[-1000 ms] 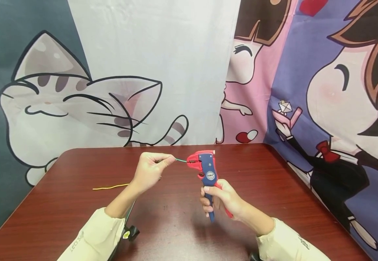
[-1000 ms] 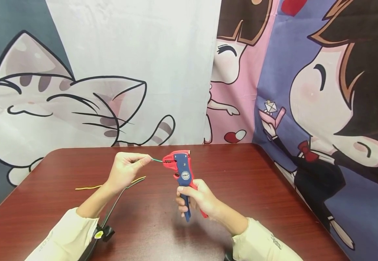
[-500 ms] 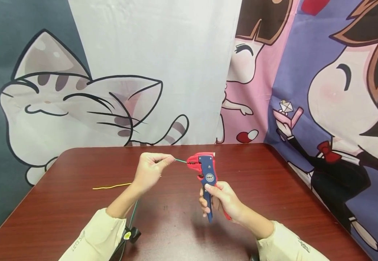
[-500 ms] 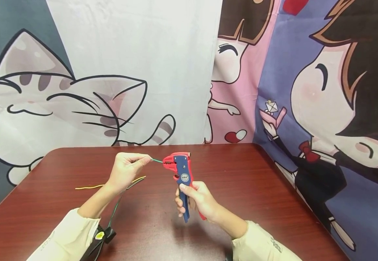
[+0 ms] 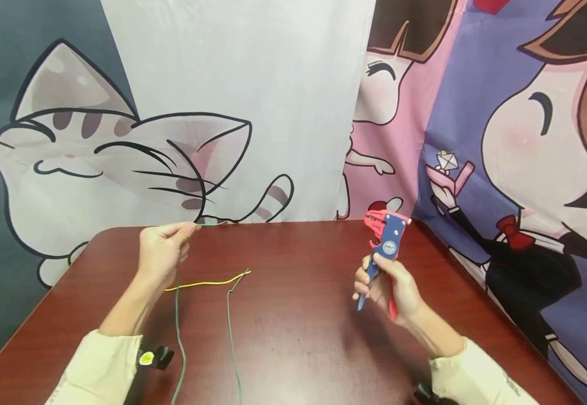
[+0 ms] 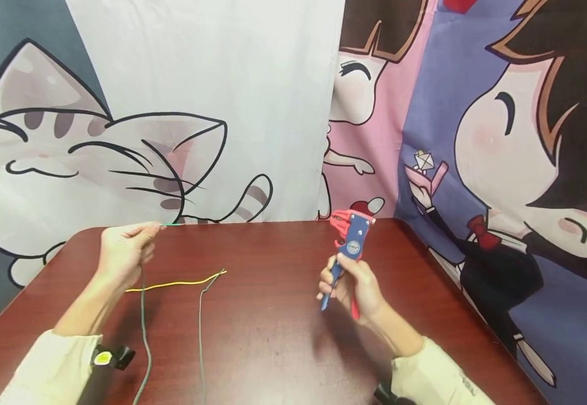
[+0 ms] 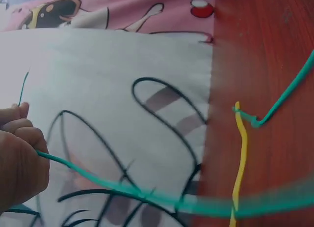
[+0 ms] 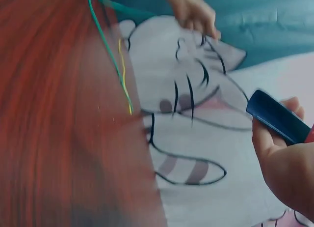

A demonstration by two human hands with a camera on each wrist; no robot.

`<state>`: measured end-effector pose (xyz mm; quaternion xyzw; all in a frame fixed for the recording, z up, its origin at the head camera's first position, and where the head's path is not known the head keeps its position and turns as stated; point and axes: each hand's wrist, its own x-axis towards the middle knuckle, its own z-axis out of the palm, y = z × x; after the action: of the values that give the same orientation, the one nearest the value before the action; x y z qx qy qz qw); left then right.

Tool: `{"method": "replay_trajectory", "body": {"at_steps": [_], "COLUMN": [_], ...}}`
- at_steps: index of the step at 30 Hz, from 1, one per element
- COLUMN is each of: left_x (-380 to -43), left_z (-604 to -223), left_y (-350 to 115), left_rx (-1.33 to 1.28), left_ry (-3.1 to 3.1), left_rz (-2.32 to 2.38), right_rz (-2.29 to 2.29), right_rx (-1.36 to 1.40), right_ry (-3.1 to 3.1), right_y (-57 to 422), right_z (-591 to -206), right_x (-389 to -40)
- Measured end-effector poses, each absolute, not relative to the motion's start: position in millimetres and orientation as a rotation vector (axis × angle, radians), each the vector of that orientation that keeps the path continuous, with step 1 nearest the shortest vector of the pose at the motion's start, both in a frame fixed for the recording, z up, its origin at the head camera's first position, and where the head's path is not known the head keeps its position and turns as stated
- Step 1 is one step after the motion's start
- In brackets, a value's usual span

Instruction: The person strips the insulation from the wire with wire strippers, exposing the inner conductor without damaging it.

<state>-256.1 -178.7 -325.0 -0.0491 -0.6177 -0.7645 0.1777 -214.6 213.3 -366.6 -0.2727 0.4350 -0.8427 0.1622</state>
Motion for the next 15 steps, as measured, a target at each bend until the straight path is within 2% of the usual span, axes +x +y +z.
{"method": "replay_trajectory", "body": {"at_steps": [6,15], "left_x": [-253,-246], "left_z": [-316,-311], "left_y": [-186,-192], "left_rx": [-0.303,-0.286], "left_ry": [-1.949,-2.287], "left_rz": [-2.072,-1.750], "right_rz": [-2.313,-2.300], "right_rx": [-0.807,-0.784], "right_ry": [1.215,1.225], "right_y": [228,228], "right_z": [-363,-365], "right_x": [-224,-222]}}
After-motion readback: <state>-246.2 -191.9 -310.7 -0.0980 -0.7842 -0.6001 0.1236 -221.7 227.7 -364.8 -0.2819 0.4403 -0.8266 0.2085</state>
